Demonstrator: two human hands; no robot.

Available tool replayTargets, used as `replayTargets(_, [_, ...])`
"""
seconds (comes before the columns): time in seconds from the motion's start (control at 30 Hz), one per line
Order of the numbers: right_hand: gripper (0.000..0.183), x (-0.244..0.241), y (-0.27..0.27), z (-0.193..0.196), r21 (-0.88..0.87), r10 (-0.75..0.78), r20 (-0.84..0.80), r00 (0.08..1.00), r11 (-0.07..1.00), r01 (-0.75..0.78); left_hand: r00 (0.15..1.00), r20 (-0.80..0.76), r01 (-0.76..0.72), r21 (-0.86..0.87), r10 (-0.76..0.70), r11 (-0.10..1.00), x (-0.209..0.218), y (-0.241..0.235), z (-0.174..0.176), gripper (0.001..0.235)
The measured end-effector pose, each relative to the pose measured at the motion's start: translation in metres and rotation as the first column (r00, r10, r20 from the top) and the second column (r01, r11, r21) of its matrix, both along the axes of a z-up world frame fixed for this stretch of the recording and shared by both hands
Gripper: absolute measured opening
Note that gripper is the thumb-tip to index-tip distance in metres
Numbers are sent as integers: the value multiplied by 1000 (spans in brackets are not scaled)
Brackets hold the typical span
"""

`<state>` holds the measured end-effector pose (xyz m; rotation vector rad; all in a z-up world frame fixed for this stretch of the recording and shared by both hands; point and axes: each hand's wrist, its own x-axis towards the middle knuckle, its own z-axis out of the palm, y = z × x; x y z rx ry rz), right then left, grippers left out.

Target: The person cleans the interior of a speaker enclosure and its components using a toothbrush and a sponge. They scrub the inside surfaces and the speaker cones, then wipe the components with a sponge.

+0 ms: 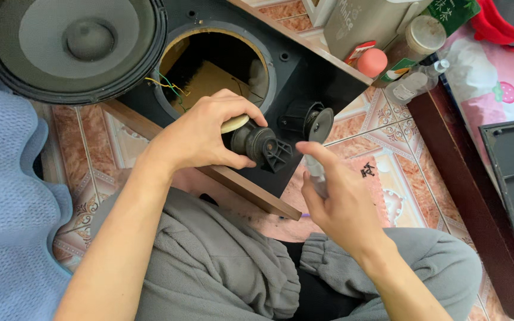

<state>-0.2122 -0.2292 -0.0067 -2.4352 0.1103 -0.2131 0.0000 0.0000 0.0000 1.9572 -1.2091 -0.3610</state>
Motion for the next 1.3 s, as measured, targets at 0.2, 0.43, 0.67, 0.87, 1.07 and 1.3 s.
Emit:
replayTargets(0.2, [56,7,2,-8,-79,78,108,991,994,-69,1000,25,18,-32,-18,999,4,1,-6,57])
replayTargets(0.43, [64,34,19,39,-229,232,63,971,950,-212,1000,1,30,-12,-30,999,2,5,2,82])
replayTargets(0.67, [73,61,19,47,-234,259,-41,965,937,-261,999,-31,27,47,-25,999,5,7,-1,103])
replayTargets(0.87, [71,59,15,79,173,-66,-355,932,975,136,998,-23,53,-12,-53,999,8,8,-8,102])
replayTargets(1.07, [65,60,15,55,411,-81,-439,895,867,280,1000,-23,20,1,-20,1000,7,7,-7,93])
replayTargets(1.3, [62,17,19,30,25,23,-118,993,999,-20,999,-20,44,-10,-44,999,11,9,-8,75])
